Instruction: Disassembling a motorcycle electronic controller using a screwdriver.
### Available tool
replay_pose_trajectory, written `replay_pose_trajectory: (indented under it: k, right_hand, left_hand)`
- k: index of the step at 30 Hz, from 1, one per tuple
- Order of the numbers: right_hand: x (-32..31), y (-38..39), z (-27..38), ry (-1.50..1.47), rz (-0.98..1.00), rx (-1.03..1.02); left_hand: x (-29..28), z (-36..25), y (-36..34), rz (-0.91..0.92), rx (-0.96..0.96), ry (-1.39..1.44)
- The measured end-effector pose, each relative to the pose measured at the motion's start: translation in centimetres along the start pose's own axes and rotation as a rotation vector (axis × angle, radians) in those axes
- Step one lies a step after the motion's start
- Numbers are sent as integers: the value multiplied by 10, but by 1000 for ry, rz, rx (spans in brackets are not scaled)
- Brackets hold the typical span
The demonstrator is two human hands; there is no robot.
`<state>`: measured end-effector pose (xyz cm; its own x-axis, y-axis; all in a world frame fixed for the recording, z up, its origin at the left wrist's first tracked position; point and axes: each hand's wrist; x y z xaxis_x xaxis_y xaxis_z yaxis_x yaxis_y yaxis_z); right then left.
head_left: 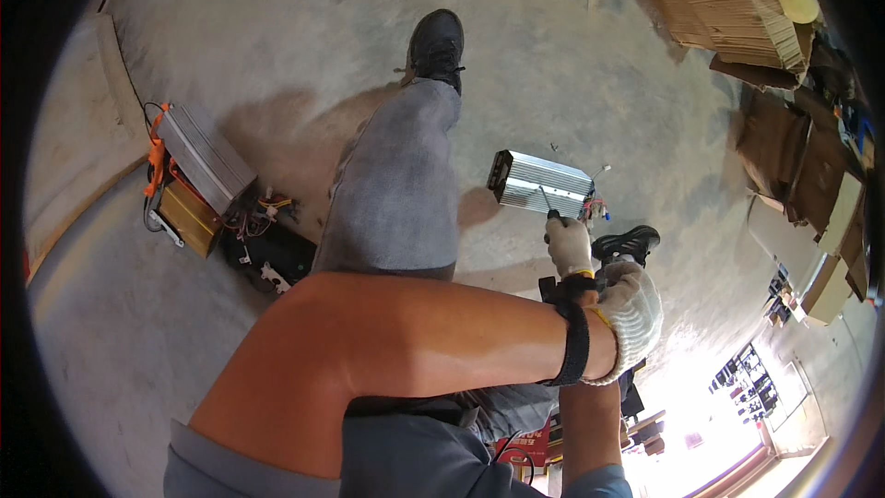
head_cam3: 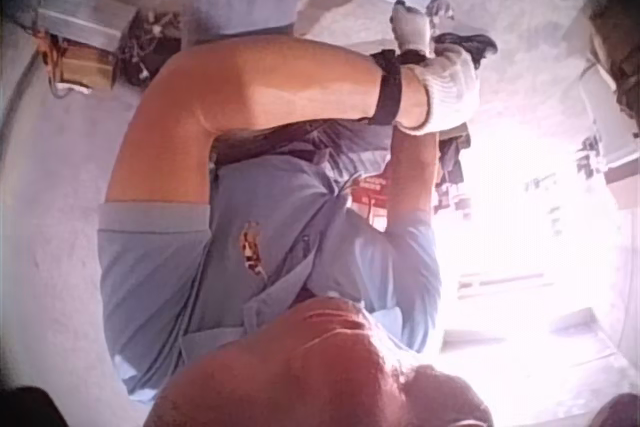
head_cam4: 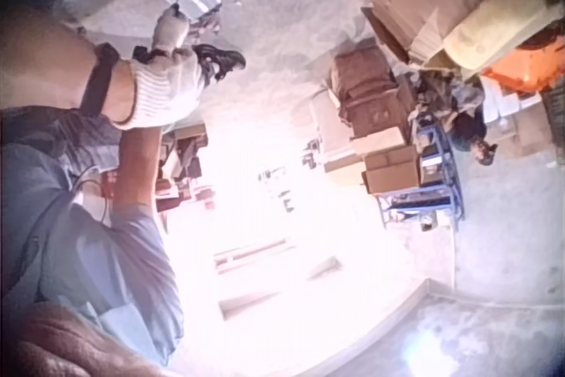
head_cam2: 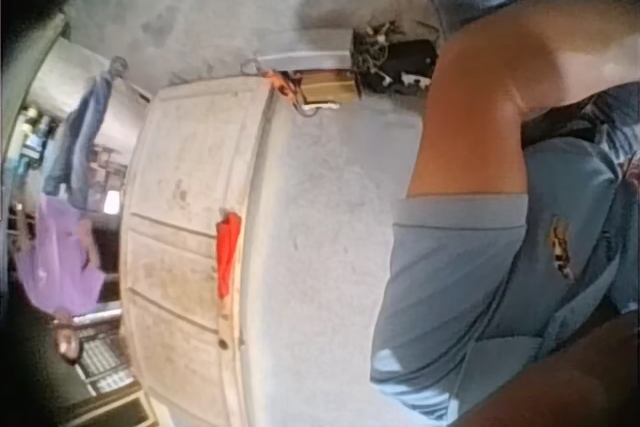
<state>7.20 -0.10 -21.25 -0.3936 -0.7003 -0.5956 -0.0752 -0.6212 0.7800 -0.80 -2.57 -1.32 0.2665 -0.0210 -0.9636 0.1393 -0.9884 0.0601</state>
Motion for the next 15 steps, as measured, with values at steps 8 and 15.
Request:
replay_pose_trajectory:
  k: [8,15]
  right_hand:
    - [1,28,34,448,-119,-199]
    - [-16,-9,-20,-1632,295,632]
  left_hand:
    - [-6,23,-25,371,362,15]
    - [-25,43,-30,512,372,-10]
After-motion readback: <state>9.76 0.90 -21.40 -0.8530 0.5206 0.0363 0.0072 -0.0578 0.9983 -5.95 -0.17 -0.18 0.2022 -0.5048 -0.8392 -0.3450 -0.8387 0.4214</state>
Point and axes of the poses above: each hand's wrist, its own y-axis away from the middle knuckle, its own x-axis out of the palm, z = x × y, and after that the axes turned 3 degrees about -y, right-handed
